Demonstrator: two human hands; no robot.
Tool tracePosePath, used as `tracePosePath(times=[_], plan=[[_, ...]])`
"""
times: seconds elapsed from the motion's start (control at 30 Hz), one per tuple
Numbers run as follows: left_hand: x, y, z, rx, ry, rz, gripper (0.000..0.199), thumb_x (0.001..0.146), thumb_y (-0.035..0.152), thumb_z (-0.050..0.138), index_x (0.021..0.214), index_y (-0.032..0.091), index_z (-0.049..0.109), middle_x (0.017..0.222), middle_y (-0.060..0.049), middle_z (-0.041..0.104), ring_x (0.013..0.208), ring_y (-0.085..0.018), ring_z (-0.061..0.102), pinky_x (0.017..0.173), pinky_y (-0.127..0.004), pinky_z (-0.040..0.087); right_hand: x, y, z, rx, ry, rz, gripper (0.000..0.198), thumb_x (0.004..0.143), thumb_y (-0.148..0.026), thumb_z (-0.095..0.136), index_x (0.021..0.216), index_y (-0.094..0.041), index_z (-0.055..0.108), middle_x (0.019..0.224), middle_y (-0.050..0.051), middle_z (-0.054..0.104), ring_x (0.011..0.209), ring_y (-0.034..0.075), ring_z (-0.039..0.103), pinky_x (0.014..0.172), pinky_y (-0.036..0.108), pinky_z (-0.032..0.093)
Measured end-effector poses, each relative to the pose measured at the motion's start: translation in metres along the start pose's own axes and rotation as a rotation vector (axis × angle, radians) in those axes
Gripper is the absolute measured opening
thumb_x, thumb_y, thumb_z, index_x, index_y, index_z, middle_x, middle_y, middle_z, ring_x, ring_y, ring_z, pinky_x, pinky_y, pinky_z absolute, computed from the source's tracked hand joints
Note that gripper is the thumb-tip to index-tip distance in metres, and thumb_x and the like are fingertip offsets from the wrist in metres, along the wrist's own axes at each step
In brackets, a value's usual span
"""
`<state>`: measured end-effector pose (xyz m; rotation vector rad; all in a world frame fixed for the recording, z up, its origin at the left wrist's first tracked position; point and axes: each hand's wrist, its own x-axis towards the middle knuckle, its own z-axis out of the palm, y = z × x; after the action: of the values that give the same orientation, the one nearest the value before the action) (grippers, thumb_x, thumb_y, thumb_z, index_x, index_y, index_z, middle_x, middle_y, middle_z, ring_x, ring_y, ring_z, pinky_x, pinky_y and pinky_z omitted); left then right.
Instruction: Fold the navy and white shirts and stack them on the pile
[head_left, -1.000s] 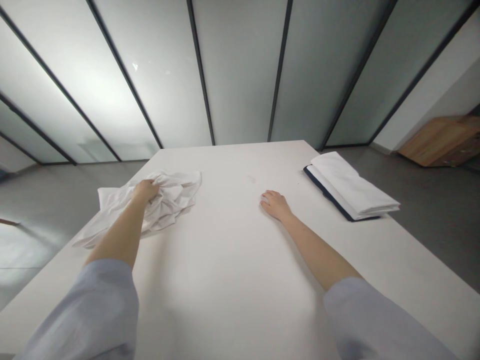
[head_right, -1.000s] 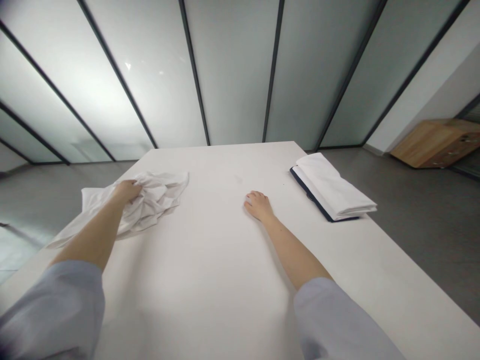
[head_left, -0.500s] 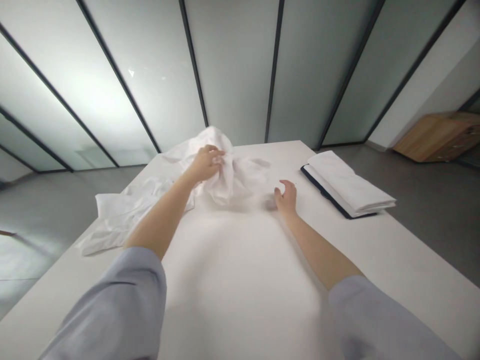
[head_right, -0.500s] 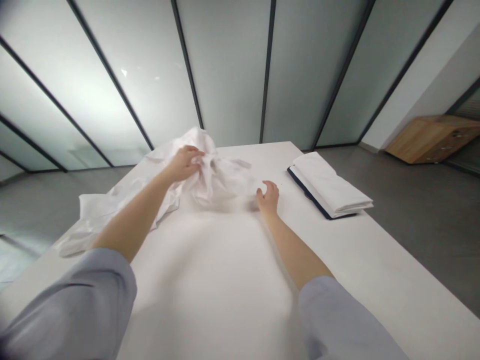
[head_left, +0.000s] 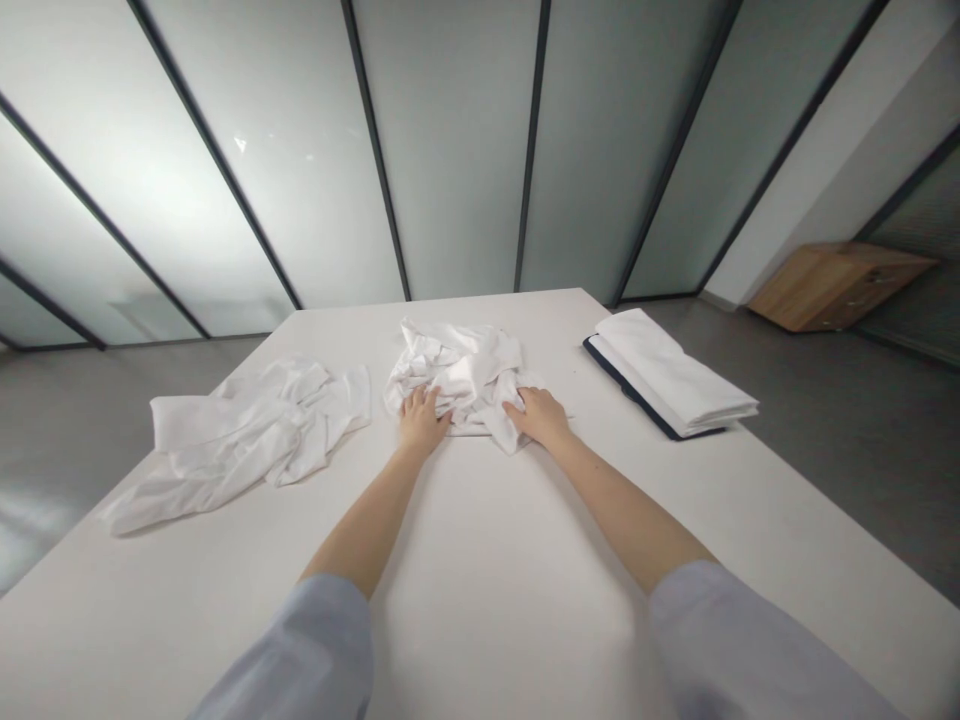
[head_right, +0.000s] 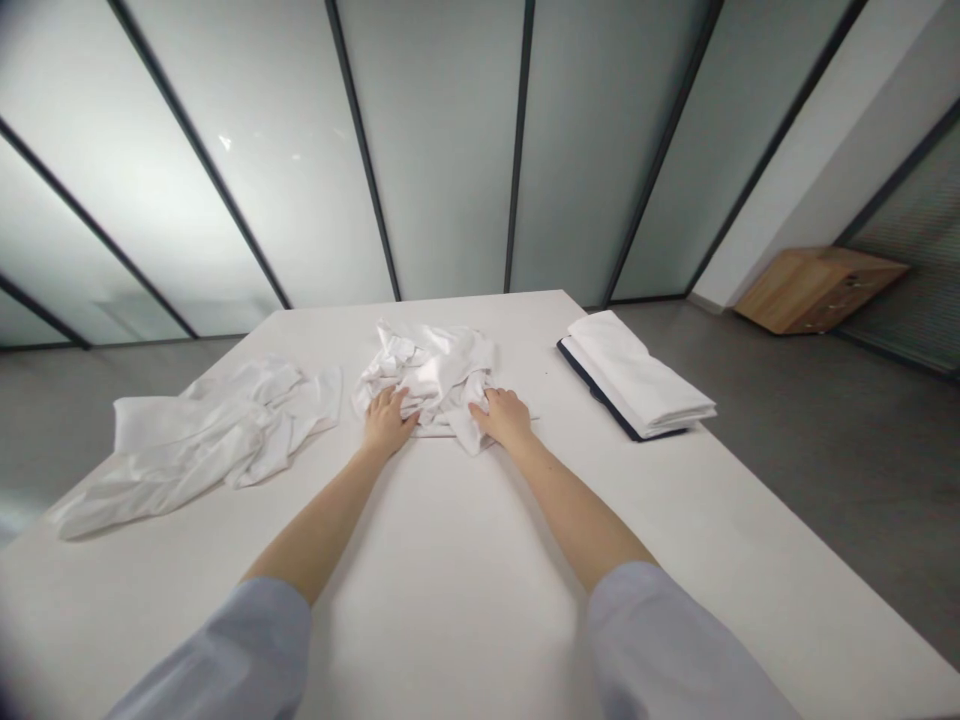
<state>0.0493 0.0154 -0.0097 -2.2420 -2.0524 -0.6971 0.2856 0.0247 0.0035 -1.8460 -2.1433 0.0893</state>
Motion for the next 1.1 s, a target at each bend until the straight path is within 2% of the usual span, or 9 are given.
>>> tracePosePath(times=[0.13,0.23,0.3,0.37,0.43,0.57,0.7,0.9,1.1], plan=[[0.001,-0.004,-0.013,-0.021,0.187,-0.17,0.03,0.083,0.028,0.056,0.112,0.021,0.058,0.12,-0.014,0.058,0.117,-0.031,0.051,0.098,-0.045,0.039,-0.009,-0.018,-0.007,0.153,-0.107,-0.222,0.035,0.093,-0.049,0.046,0.089,-0.02,0.066,0.084,0.007,0.07,0.075,0.019,0.061,0.066,0.027,0.039],[-0.003,0.001,-0.014,-0.041,0.084,-0.179,0.021,0.09,0.037,0.047,0.095,0.022,0.061,0.103,-0.01,0.063,0.105,-0.027,0.057,0.091,-0.042,0.042,-0.015,-0.032,-0.006,0.298,-0.199,-0.466,0.04,0.093,-0.049,0.045,0.071,-0.02,0.061,0.066,0.0,0.062,0.06,0.015,0.052,0.061,0.025,0.034],[-0.006,0.006,-0.011,-0.015,-0.019,-0.173,0.03,0.092,0.045,0.043,0.094,0.022,0.061,0.106,-0.01,0.064,0.107,-0.029,0.057,0.091,-0.043,0.041,-0.017,-0.036,-0.003,0.369,-0.231,-0.612,0.043,0.094,-0.047,0.042,0.066,-0.019,0.059,0.063,-0.001,0.06,0.06,0.014,0.051,0.064,0.025,0.035],[-0.009,0.009,-0.009,0.016,-0.072,-0.165,0.039,0.092,0.053,0.042,0.1,0.021,0.061,0.115,-0.013,0.062,0.113,-0.032,0.054,0.094,-0.046,0.039,-0.017,-0.035,0.0,0.404,-0.209,-0.646,0.042,0.096,-0.043,0.04,0.069,-0.02,0.061,0.067,0.001,0.062,0.066,0.015,0.054,0.069,0.026,0.038],[-0.011,0.01,-0.006,0.025,-0.093,-0.133,0.048,0.09,0.06,0.042,0.109,0.019,0.059,0.123,-0.016,0.059,0.12,-0.033,0.05,0.098,-0.048,0.036,-0.013,-0.027,0.004,0.402,-0.114,-0.553,0.035,0.095,-0.037,0.04,0.078,-0.02,0.066,0.078,0.003,0.067,0.076,0.017,0.058,0.076,0.027,0.041],[-0.012,0.005,-0.003,0.035,-0.149,-0.043,0.059,0.088,0.064,0.043,0.123,0.018,0.054,0.133,-0.018,0.054,0.128,-0.034,0.044,0.105,-0.049,0.03,0.0,0.001,0.014,0.253,0.12,-0.181,0.025,0.088,-0.025,0.047,0.101,-0.019,0.067,0.106,0.01,0.068,0.1,0.023,0.059,0.09,0.033,0.042],[-0.012,0.005,-0.001,0.058,-0.233,0.105,0.066,0.086,0.065,0.047,0.131,0.017,0.05,0.142,-0.018,0.047,0.135,-0.033,0.036,0.109,-0.05,0.027,0.007,0.02,0.024,0.092,0.099,0.07,0.045,0.082,-0.034,0.056,0.125,-0.019,0.057,0.13,0.015,0.056,0.116,0.03,0.052,0.096,0.042,0.04],[-0.016,0.017,-0.002,-0.02,-0.377,0.411,0.076,0.079,0.07,0.053,0.136,0.02,0.05,0.147,-0.015,0.042,0.14,-0.032,0.031,0.114,-0.049,0.022,0.006,0.016,0.032,0.096,0.102,0.106,0.062,0.079,-0.035,0.059,0.136,-0.015,0.046,0.144,0.02,0.043,0.126,0.036,0.044,0.1,0.048,0.038],[-0.01,0.013,-0.004,-0.017,-0.425,0.332,0.082,0.074,0.072,0.058,0.14,0.025,0.046,0.153,-0.012,0.034,0.143,-0.034,0.025,0.115,-0.051,0.021,0.017,0.033,0.032,0.51,0.368,0.07,0.026,0.078,-0.022,0.044,0.095,-0.018,0.064,0.108,0.013,0.064,0.105,0.026,0.055,0.092,0.039,0.042]])
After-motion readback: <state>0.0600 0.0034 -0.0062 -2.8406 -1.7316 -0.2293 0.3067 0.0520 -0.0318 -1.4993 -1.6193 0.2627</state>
